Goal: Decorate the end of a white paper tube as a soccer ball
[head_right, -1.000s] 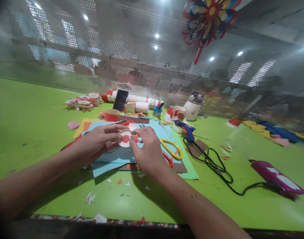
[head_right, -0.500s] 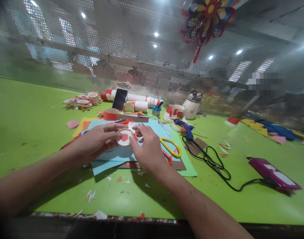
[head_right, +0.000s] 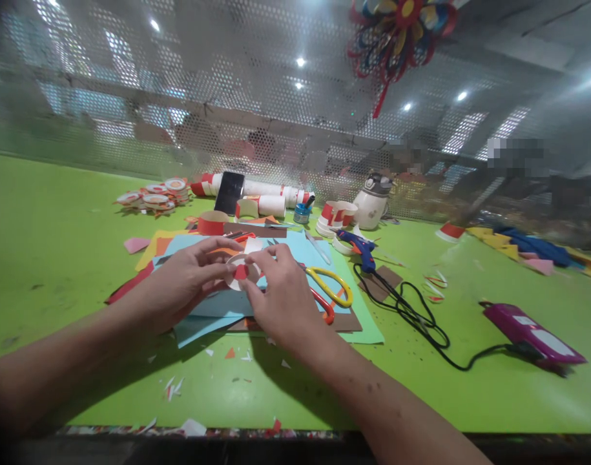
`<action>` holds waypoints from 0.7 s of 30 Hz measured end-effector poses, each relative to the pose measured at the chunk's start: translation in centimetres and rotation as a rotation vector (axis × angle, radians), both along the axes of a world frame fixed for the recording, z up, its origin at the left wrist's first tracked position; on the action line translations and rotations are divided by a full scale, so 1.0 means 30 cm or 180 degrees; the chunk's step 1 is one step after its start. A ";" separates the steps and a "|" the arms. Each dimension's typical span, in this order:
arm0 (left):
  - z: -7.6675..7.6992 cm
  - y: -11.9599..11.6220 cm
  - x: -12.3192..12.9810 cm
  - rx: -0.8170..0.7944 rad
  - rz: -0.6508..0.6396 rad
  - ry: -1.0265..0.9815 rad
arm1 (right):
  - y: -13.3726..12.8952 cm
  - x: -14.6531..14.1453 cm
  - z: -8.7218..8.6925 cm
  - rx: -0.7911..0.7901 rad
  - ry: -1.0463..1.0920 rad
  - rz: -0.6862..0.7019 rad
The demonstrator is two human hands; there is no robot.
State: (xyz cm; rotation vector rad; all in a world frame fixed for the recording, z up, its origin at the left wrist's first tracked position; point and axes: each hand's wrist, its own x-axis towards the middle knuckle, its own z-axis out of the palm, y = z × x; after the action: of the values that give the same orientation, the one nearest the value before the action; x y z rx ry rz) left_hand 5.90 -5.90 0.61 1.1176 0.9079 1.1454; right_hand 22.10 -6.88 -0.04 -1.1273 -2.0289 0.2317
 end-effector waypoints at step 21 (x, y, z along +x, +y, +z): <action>0.003 0.003 -0.013 -0.0144 -0.0220 -0.0180 | -0.028 0.008 0.025 0.0405 -0.0740 0.0175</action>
State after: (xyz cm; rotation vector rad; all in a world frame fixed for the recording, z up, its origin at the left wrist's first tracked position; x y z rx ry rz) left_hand 5.51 -5.81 0.70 1.0666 0.8414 1.0897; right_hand 22.35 -7.72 0.69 -1.0599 -2.2463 -0.0026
